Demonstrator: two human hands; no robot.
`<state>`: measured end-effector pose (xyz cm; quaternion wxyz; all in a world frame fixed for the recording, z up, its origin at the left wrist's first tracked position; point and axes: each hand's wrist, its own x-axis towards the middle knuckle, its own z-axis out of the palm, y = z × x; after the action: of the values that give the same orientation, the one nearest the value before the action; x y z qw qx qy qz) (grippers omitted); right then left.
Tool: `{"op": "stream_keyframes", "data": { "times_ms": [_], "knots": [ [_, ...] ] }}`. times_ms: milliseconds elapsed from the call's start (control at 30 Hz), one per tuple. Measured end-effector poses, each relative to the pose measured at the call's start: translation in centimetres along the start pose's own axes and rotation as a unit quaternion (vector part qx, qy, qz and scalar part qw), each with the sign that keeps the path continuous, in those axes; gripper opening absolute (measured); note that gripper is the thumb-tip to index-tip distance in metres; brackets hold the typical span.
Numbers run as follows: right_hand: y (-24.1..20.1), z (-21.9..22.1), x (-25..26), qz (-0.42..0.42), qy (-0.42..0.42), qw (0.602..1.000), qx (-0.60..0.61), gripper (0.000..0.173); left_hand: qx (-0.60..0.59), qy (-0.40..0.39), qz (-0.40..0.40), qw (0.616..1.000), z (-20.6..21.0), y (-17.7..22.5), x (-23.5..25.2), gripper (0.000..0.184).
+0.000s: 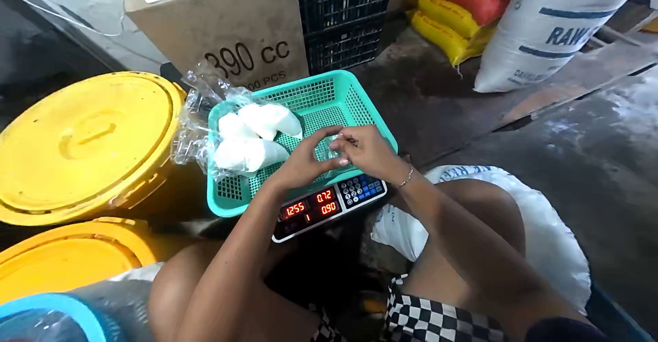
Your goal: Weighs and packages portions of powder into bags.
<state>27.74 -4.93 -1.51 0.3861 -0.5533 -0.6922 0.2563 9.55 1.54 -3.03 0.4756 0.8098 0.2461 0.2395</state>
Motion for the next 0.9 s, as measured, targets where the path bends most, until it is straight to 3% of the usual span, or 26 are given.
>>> {"op": "stream_keyframes", "data": {
  "times_ms": [133, 233, 367, 533, 600, 667, 800, 900],
  "knots": [
    [0.9, 0.4, 0.0, -0.02, 0.073, 0.997, -0.01, 0.035, -0.043, 0.01, -0.02, 0.999, -0.2, -0.1, -0.3, 0.01],
    [0.9, -0.8, 0.4, 0.054, 0.047, 0.997, 0.043, 0.038, -0.051, 0.046, -0.02, 0.997, -0.6, -0.7, 0.5, 0.01],
    [1.7, -2.7, 1.2, 0.105, -0.046, 0.984, 0.138, 0.016, -0.012, 0.082, -0.021, 0.996, -0.7, -1.1, 0.8, 0.014],
    [2.4, -1.9, 1.0, 0.105, 0.019, 0.986, 0.129, 0.012, 0.128, 0.183, -0.002, 0.975, 1.0, -0.5, 0.5, 0.029],
    [2.4, -1.8, 1.0, 0.092, 0.019, 0.985, 0.142, 0.014, 0.139, 0.245, 0.026, 0.959, 1.6, 0.0, 0.3, 0.025],
    [2.3, -1.8, 1.0, 0.086, 0.01, 0.984, 0.155, 0.014, 0.093, 0.282, 0.029, 0.955, 2.0, 0.2, 0.3, 0.02],
    [1.9, -2.1, 0.8, 0.072, -0.016, 0.982, 0.173, 0.009, -0.141, 0.186, -0.024, 0.972, 2.3, 0.3, 0.4, 0.012],
    [2.1, -1.9, 0.7, 0.06, -0.017, 0.982, 0.177, 0.011, -0.198, 0.177, -0.064, 0.962, 2.8, 0.4, 0.5, 0.004]
  ]
}}
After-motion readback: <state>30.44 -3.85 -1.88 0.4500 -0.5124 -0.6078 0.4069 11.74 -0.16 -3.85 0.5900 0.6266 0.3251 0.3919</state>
